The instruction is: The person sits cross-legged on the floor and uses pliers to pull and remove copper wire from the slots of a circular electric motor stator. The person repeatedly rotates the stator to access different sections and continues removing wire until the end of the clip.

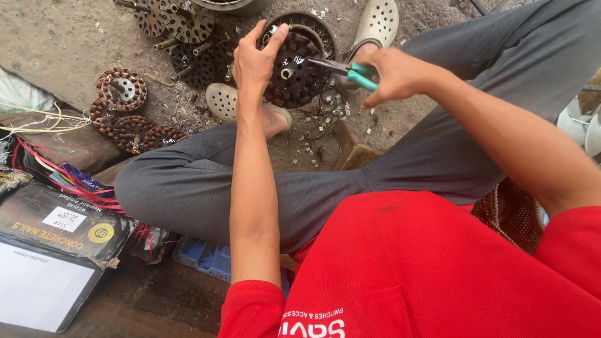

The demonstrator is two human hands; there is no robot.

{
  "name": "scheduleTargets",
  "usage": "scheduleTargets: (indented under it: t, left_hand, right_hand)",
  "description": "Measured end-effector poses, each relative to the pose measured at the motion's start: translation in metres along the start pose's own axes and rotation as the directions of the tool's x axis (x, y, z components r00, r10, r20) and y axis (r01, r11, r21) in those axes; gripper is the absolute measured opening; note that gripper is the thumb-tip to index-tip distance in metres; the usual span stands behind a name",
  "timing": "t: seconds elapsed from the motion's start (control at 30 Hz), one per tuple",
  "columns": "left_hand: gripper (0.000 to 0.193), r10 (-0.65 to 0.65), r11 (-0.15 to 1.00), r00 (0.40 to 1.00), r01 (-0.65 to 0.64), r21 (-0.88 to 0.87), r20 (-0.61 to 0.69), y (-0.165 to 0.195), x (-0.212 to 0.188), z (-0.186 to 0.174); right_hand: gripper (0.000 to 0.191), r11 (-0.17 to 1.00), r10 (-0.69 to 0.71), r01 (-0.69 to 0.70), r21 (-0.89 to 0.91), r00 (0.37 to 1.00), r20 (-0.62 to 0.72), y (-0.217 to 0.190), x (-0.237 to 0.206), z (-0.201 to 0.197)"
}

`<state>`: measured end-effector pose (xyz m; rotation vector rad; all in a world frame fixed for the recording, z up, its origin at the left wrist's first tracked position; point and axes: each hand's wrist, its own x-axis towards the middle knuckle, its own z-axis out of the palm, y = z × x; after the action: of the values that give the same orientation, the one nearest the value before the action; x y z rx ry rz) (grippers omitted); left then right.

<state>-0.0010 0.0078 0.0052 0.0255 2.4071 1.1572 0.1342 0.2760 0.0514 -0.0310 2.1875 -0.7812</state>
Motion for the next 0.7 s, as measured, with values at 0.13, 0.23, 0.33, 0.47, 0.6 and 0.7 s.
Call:
scheduleTargets:
  t: [0.13, 0.23, 0.33, 0.47, 0.6, 0.7]
  left_hand:
    - [0.083, -0.081, 0.997, 0.996, 0.081, 0.008, 0.023, 0.006, -0.002, 0.000]
    - [0.085, -0.058, 0.998, 0.998, 0.058, -0.004, 0.003, 0.006, -0.001, 0.002]
    - [0.086, -0.046, 0.999, 0.999, 0.046, -0.007, 0.003, 0.004, 0.001, 0.004]
    - [0.087, -0.055, 0.998, 0.998, 0.055, -0.005, 0.003, 0.003, 0.001, 0.004]
    - [0.086, -0.050, 0.999, 0.999, 0.050, -0.010, -0.002, 0.006, -0.001, 0.002]
    - [0.085, -0.091, 0.996, 0.996, 0.091, -0.024, 0.000, 0.007, -0.004, 0.000]
  right_hand:
    - [0.059, 0.904, -0.203, 0.040, -0.426, 0.916, -0.346, -0.011, -0.015, 0.002]
    - [0.069, 0.828, -0.359, 0.055, -0.559, 0.817, -0.452, -0.011, -0.020, 0.003]
    - [0.069, 0.816, -0.373, 0.055, -0.575, 0.810, -0.452, -0.007, -0.018, 0.004]
    - [0.067, 0.956, -0.152, 0.089, -0.280, 0.965, -0.213, 0.000, -0.001, -0.007]
    - [0.053, 0.933, -0.090, -0.019, 0.358, 0.954, 0.286, 0.011, 0.012, -0.031]
    - [0.051, 0.685, -0.150, -0.227, 0.693, 0.886, 0.439, 0.018, 0.017, -0.041]
